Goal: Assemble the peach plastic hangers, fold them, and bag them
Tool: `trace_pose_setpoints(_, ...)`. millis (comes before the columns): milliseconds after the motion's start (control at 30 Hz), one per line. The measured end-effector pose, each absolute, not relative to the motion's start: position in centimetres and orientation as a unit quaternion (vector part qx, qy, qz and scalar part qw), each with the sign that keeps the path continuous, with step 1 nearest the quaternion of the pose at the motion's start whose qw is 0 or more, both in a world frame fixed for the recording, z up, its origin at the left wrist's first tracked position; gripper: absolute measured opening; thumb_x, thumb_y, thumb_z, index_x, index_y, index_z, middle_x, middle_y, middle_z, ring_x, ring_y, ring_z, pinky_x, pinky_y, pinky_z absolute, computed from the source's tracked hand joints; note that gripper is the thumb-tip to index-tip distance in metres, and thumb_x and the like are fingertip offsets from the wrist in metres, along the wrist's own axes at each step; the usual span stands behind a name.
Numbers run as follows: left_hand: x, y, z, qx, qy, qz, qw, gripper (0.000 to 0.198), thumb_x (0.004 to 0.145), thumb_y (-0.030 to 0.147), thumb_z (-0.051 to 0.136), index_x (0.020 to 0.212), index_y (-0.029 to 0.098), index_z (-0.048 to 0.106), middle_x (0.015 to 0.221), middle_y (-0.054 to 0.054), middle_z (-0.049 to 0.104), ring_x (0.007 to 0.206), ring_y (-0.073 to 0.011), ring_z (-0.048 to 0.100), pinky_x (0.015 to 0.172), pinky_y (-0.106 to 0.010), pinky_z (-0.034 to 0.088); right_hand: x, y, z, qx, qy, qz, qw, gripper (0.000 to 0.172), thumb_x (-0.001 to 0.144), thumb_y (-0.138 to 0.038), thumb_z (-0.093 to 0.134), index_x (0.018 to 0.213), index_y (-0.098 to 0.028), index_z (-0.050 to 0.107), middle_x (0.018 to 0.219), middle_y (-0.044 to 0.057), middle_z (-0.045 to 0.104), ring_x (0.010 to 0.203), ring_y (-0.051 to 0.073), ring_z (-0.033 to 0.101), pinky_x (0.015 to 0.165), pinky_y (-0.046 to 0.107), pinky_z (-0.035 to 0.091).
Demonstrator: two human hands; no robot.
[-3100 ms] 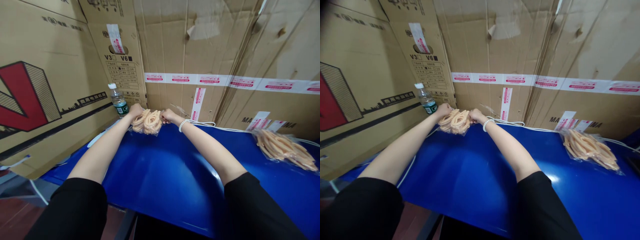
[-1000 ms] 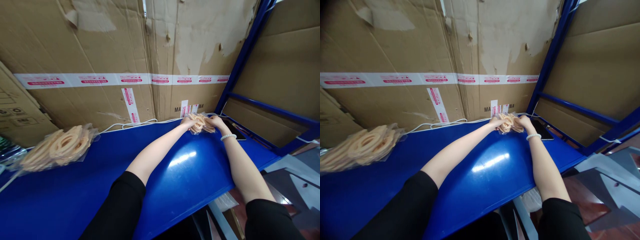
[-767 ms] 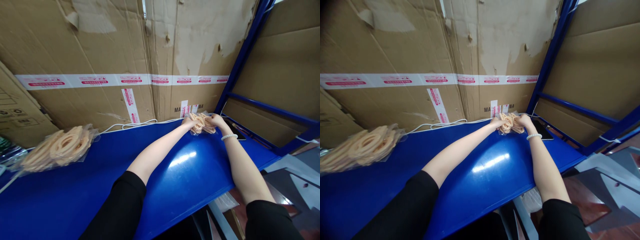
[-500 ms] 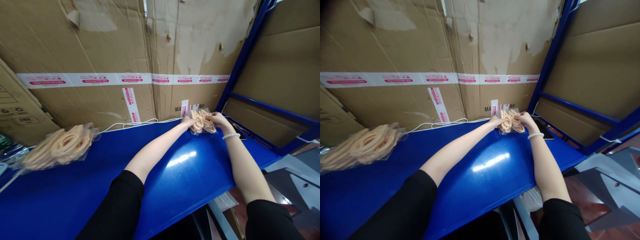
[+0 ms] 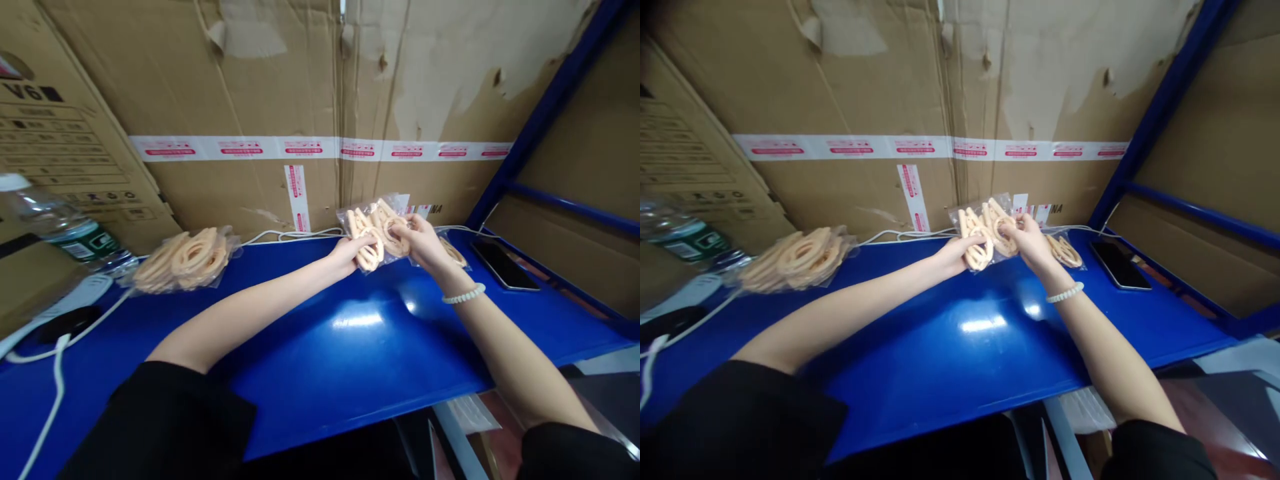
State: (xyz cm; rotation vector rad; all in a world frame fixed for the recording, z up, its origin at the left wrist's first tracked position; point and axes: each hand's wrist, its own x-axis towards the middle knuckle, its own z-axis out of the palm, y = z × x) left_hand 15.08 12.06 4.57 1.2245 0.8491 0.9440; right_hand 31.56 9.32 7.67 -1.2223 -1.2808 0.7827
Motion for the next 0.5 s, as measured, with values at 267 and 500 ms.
trace_pose_setpoints(267, 1.0, 6.0, 2.8, 0.674, 0.415, 0.522, 0.317, 0.038, 0.076, 0.03, 0.078, 0.107, 0.015, 0.063, 0.102, -0.008, 0.07, 0.094, -0.0249, 0.068, 0.088, -0.041, 0.055, 23.3, 6.8, 5.1, -0.397, -0.677, 0.43, 0.445, 0.035, 0.071, -0.038, 0.078, 0.089, -0.023, 0.052, 0.087, 0.002, 0.071, 0.084, 0.023, 0.07, 0.076, 0.038, 0.058)
trace_pose_setpoints(500, -3.4, 2.3, 1.8, 0.866, 0.343, 0.36, 0.047, 0.014, 0.091, 0.027, 0.061, 0.099, 0.019, 0.07, 0.087, -0.008, 0.068, 0.086, -0.0245, 0.064, 0.083, -0.04, 0.055, 21.9, 7.8, 1.7, -0.379, -0.79, 0.307, 0.372, 0.021, 0.071, -0.021, 0.07, 0.09, -0.018, 0.062, 0.099, 0.006, 0.07, 0.092, 0.023, 0.065, 0.086, 0.039, 0.053)
